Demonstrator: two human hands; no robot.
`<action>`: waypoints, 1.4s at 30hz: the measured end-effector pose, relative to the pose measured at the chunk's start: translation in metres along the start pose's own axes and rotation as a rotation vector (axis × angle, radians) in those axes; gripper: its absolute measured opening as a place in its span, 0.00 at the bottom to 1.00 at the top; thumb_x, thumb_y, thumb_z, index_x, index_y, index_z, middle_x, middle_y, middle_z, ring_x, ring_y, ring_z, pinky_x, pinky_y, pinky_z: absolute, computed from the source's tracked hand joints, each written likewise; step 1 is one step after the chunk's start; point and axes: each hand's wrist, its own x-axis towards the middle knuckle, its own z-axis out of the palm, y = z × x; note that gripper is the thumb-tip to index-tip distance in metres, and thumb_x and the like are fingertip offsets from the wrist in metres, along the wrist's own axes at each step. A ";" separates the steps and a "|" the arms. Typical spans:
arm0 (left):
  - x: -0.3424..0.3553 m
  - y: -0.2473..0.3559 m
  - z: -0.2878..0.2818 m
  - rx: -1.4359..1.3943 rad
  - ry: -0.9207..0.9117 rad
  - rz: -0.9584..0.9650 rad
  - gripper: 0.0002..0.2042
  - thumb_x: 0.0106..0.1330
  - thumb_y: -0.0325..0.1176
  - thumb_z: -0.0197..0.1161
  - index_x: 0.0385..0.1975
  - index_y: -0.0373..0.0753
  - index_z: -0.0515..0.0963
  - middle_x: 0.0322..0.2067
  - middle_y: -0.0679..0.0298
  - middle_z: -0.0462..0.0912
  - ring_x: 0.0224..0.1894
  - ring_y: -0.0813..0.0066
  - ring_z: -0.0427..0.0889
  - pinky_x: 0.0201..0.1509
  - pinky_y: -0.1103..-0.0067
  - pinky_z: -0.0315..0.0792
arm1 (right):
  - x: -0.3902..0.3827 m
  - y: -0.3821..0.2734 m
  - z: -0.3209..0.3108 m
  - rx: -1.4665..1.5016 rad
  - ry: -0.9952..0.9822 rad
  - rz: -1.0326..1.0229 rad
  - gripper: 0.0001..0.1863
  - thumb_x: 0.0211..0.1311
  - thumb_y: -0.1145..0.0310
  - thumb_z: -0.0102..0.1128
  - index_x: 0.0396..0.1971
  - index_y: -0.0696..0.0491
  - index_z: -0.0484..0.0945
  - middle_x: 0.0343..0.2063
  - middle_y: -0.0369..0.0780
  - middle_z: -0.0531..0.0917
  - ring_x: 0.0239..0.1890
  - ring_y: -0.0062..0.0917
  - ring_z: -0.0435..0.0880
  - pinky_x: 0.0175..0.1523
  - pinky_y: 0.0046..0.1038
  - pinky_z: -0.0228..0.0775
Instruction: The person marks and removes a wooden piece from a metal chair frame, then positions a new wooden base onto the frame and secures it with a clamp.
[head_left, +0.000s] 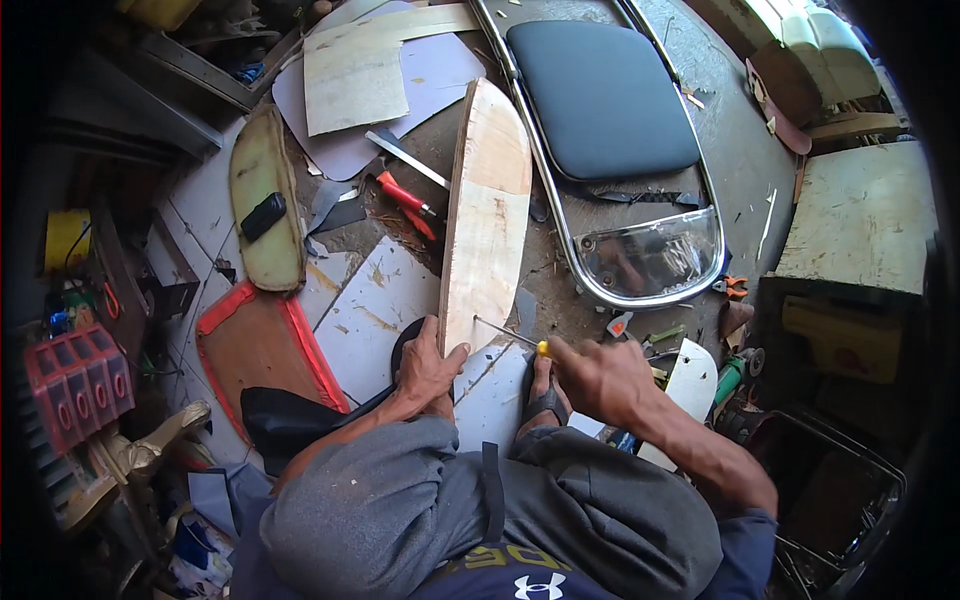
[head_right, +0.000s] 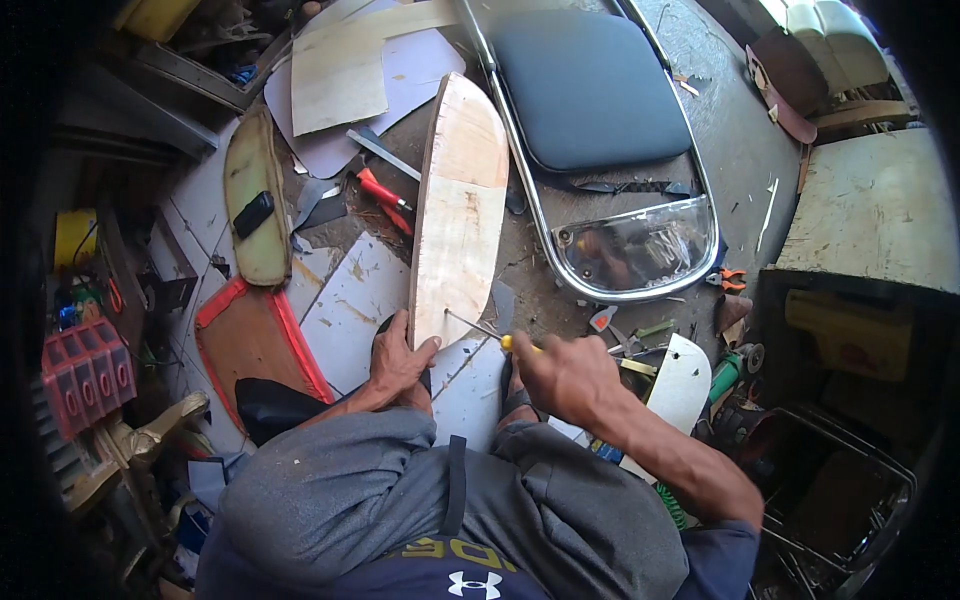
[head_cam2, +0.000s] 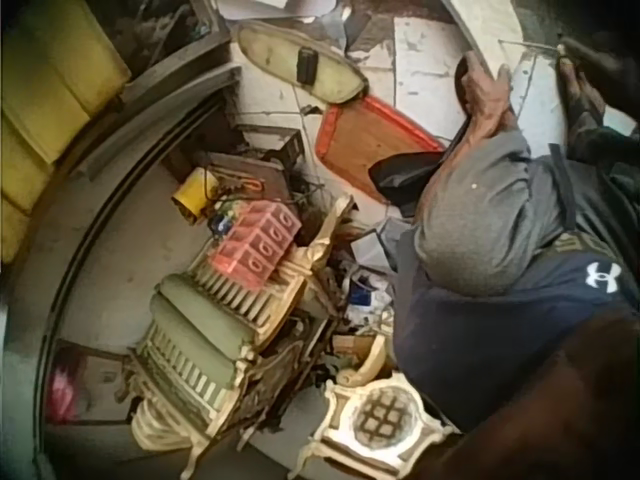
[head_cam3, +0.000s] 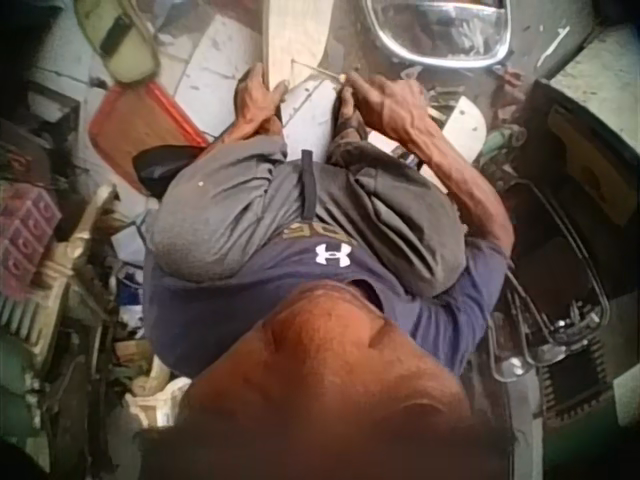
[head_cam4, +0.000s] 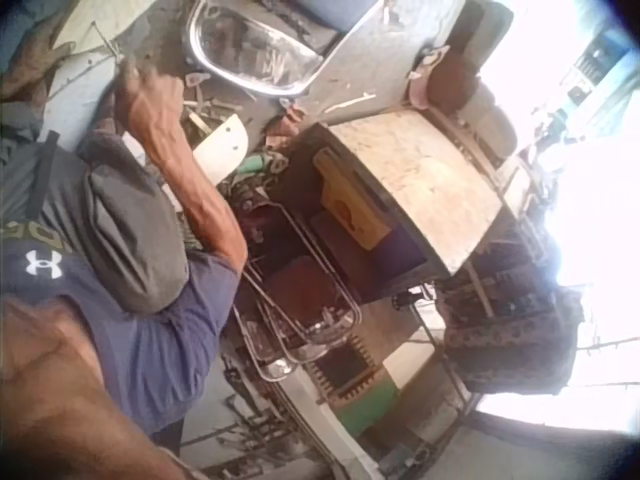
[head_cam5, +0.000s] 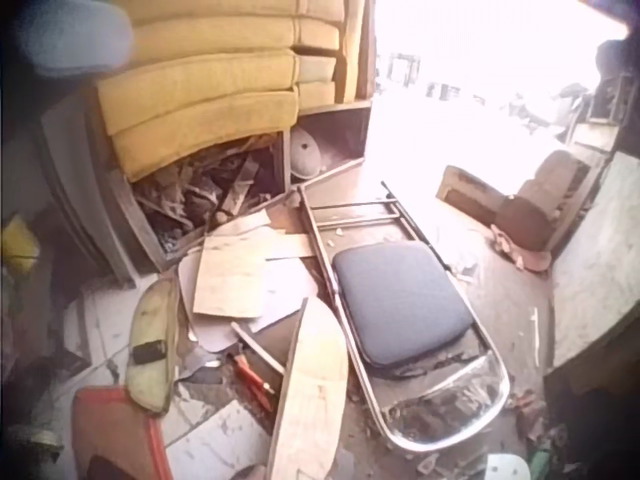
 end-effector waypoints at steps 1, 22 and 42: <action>0.000 0.001 0.000 -0.006 0.001 -0.012 0.19 0.61 0.38 0.67 0.43 0.32 0.70 0.27 0.50 0.85 0.25 0.61 0.87 0.35 0.68 0.79 | -0.005 -0.009 -0.005 -0.307 0.049 -0.112 0.24 0.66 0.61 0.55 0.59 0.56 0.73 0.21 0.48 0.80 0.24 0.36 0.84 0.28 0.39 0.73; 0.006 -0.016 0.013 -0.012 0.016 -0.100 0.21 0.61 0.40 0.65 0.46 0.33 0.67 0.29 0.47 0.85 0.40 0.40 0.84 0.47 0.58 0.75 | 0.061 0.014 -0.013 0.135 -0.299 0.174 0.23 0.65 0.59 0.59 0.58 0.51 0.79 0.28 0.47 0.84 0.24 0.33 0.83 0.30 0.35 0.74; 0.015 -0.040 0.010 -0.185 0.101 -0.004 0.21 0.61 0.39 0.67 0.43 0.30 0.67 0.31 0.41 0.83 0.40 0.38 0.83 0.44 0.57 0.75 | 0.064 -0.025 -0.042 0.055 -0.094 0.102 0.18 0.60 0.61 0.59 0.46 0.57 0.81 0.27 0.44 0.83 0.24 0.34 0.83 0.27 0.34 0.73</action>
